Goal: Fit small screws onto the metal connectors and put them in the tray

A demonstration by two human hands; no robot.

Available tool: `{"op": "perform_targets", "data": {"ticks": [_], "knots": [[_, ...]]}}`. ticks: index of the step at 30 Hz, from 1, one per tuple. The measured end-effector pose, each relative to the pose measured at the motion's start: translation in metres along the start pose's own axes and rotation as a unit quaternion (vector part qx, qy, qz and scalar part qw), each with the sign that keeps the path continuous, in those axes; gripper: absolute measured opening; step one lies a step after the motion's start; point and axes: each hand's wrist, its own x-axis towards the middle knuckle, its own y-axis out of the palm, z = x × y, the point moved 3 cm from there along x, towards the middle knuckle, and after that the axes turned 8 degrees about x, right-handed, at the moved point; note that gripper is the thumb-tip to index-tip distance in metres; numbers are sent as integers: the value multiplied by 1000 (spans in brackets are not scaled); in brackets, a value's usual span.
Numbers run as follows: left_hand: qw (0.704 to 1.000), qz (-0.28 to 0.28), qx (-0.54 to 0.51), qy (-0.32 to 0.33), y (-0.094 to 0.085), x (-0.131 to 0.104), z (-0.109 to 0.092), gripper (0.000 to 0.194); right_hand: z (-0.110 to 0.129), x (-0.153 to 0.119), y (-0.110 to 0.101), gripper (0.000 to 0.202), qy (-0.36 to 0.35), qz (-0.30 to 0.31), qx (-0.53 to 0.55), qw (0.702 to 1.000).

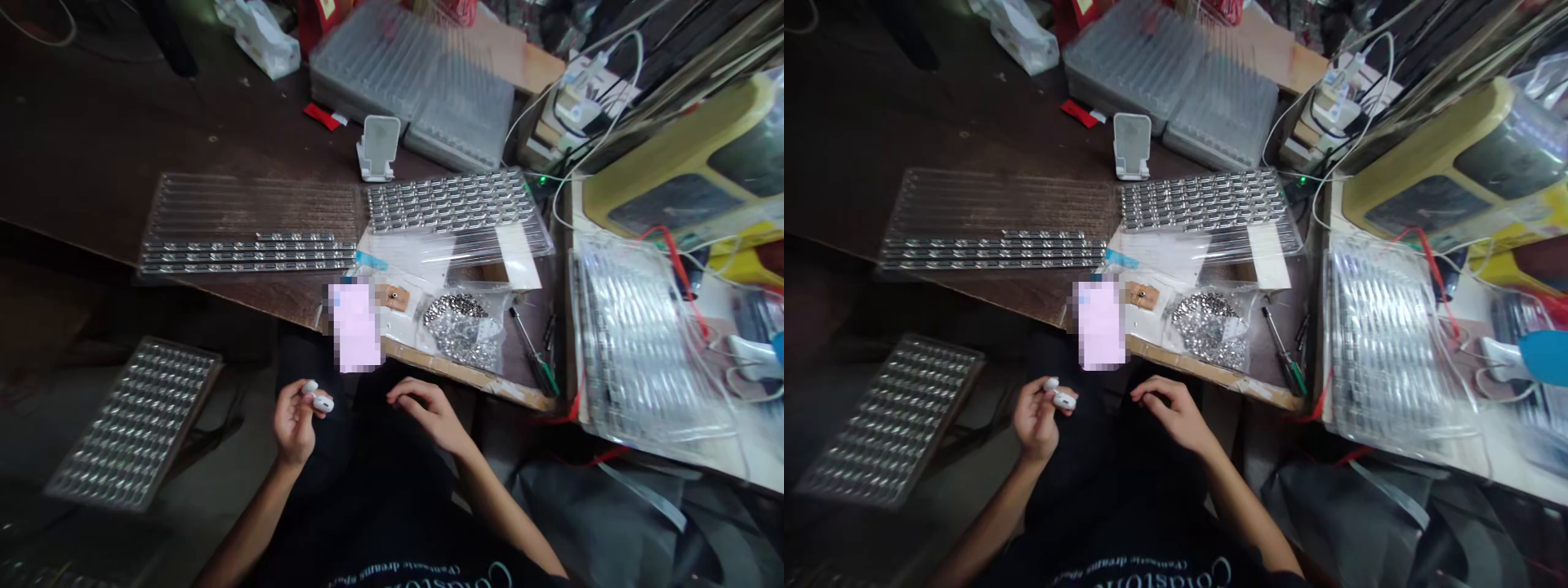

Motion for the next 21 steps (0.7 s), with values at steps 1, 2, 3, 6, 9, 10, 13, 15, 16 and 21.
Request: {"op": "perform_targets", "data": {"ticks": [1,2,3,6,9,10,13,15,16,21], "knots": [[1000,1,2,1,1,0,0,43,13,-4,-5,27,-16,10,1,1000],[1000,0,4,3,1,0,0,43,23,-8,-12,26,-37,8,-1,999],[1000,-2,5,4,2,1,-1,43,31,-10,-21,25,-64,-12,-5,998],[1000,-14,5,-9,3,3,-6,47,40,-13,-57,20,-163,-187,-23,968],[999,-11,6,-34,1,11,-18,50,31,-9,-88,14,-230,-367,-22,901],[999,-8,11,-33,0,16,-25,50,27,-7,-94,12,-238,-400,-13,885],[999,-3,45,0,-4,38,-51,48,17,-1,-102,14,-231,-435,12,870],[996,-9,74,39,-6,57,-71,46,16,0,-102,15,-222,-430,4,875],[994,-15,92,62,-6,67,-79,45,16,-1,-101,14,-219,-425,-3,879],[950,-28,212,229,-2,102,-112,30,16,-4,-99,13,-222,-411,-20,884]]}}
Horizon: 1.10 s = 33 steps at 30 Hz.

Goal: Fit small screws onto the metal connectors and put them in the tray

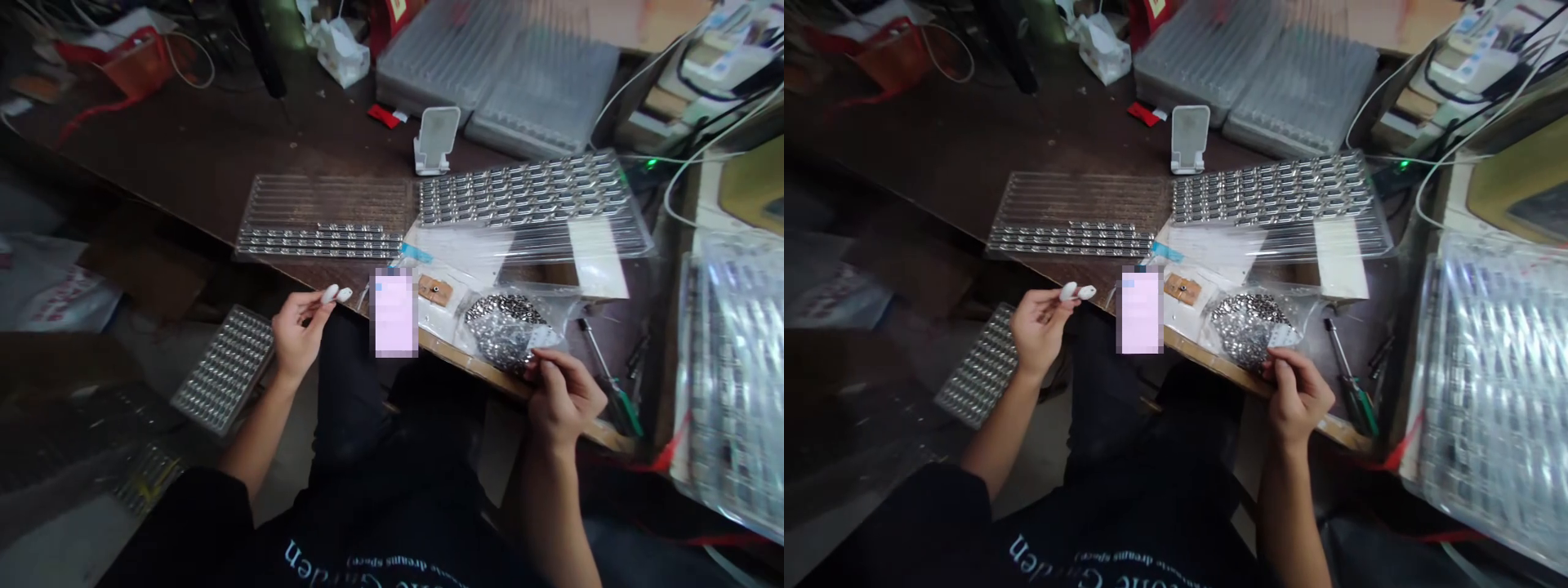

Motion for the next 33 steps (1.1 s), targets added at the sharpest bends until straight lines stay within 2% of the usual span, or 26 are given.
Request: {"op": "perform_targets", "data": {"ticks": [4,7,11,19,25,29,31,33], "knots": [[974,39,104,195,4,12,-6,10,-1,-1,1,13,5,2,-4,1000],[956,49,144,249,6,15,-2,9,-1,-1,2,13,2,10,-10,1000],[951,54,173,251,8,19,5,11,1,-2,3,14,-4,28,-34,999],[943,97,210,238,7,20,5,24,9,-1,10,15,-20,59,-60,996],[950,61,190,239,0,17,-3,32,19,-1,12,17,-57,59,-72,994],[949,57,173,258,-4,13,-16,34,41,11,8,15,-118,56,-101,986],[949,63,163,262,-4,14,-26,32,56,26,11,17,-138,95,-134,977],[951,71,151,259,-1,20,-38,27,67,47,19,18,-139,182,-186,956]]}}
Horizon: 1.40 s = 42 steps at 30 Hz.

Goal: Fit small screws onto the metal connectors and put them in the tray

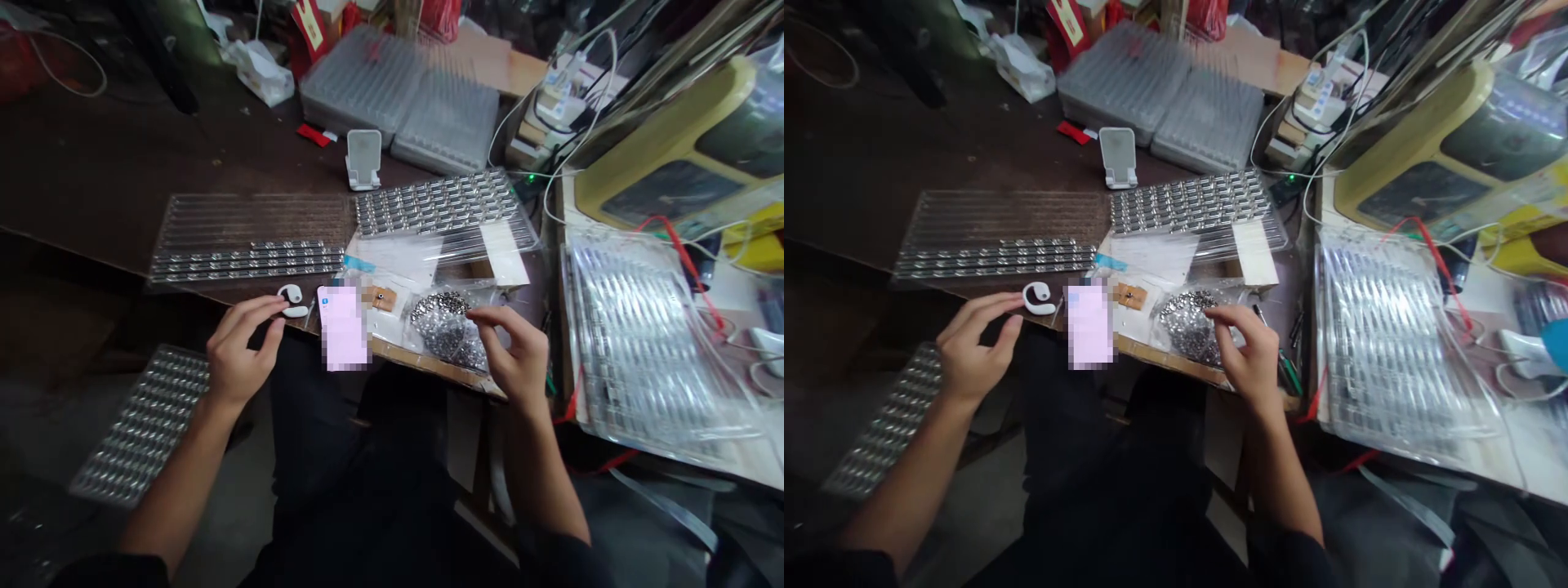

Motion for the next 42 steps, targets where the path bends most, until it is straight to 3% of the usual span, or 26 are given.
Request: {"op": "perform_targets", "data": {"ticks": [2,4,6,8,12,15,21,26,30,34,38,42], "knots": [[1000,20,-16,-1,4,19,-6,22,0,25,2,20,6,122,-62,991],[998,65,-27,7,15,47,-10,19,-5,45,7,20,31,231,-151,961],[991,125,-29,24,35,79,-13,22,-13,58,12,18,59,301,-234,923],[982,181,-23,46,60,112,-16,24,-20,62,16,18,74,334,-275,898],[961,263,8,79,112,165,-24,26,-29,58,22,11,73,348,-257,898],[954,285,24,95,140,185,-35,27,-36,53,23,10,55,336,-230,912],[945,283,84,143,177,195,-70,22,-48,50,20,11,29,278,-129,951],[945,291,109,101,199,200,-87,17,-48,54,15,14,-21,225,14,974],[952,291,57,75,197,203,-86,12,-49,54,16,12,-20,194,44,980],[965,259,-15,32,163,190,-78,12,-56,53,17,11,-5,183,64,981],[968,223,-118,0,118,149,-64,8,-54,55,22,16,-25,150,77,985],[961,215,-164,-61,86,101,-46,11,-22,61,47,19,-64,166,57,982]]}}
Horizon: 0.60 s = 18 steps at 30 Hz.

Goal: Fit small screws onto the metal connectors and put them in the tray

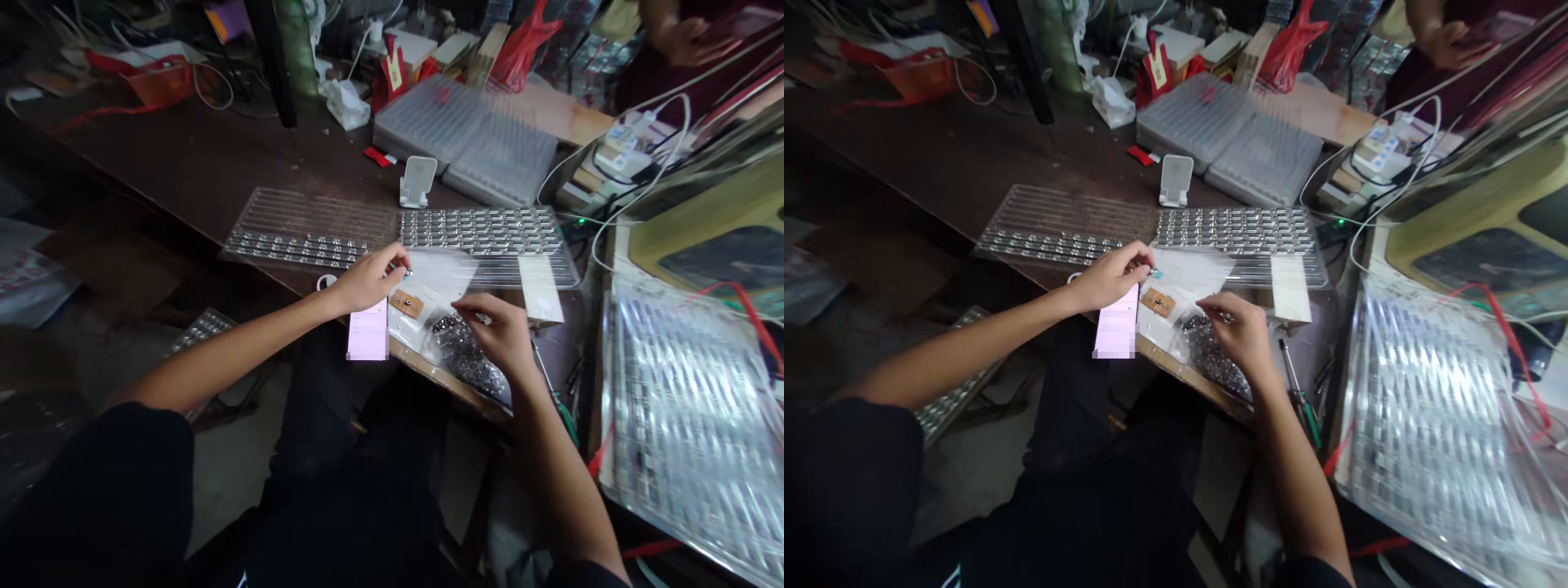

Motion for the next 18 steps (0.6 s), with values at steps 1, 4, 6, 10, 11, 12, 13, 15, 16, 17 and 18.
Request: {"op": "perform_targets", "data": {"ticks": [1,4,6,10,11,12,13,15,16,17,18], "knots": [[1000,-1,-7,-14,-3,-10,3,12,8,7,10,19,-9,17,-9,1000],[999,1,-27,-41,-13,-32,7,17,23,28,40,22,-11,59,-23,998],[998,6,-40,-49,-21,-43,7,19,22,38,57,23,7,79,-25,997],[997,-9,-38,-61,-31,-68,11,20,9,36,76,21,25,93,-31,995],[997,-18,-35,-67,-31,-76,13,19,7,33,78,20,17,101,-44,994],[996,-27,-35,-76,-32,-84,15,19,6,29,81,20,6,110,-65,992],[995,-37,-38,-85,-32,-91,18,19,6,26,83,21,-8,123,-93,988],[992,-56,-47,-103,-32,-104,21,21,8,21,87,25,-34,155,-153,975],[991,-64,-46,-108,-32,-107,22,22,9,19,88,28,-40,168,-179,969],[991,-70,-39,-110,-32,-109,23,22,9,19,90,30,-43,178,-198,963],[991,-74,-25,-106,-32,-108,22,21,10,19,90,30,-42,187,-206,960]]}}
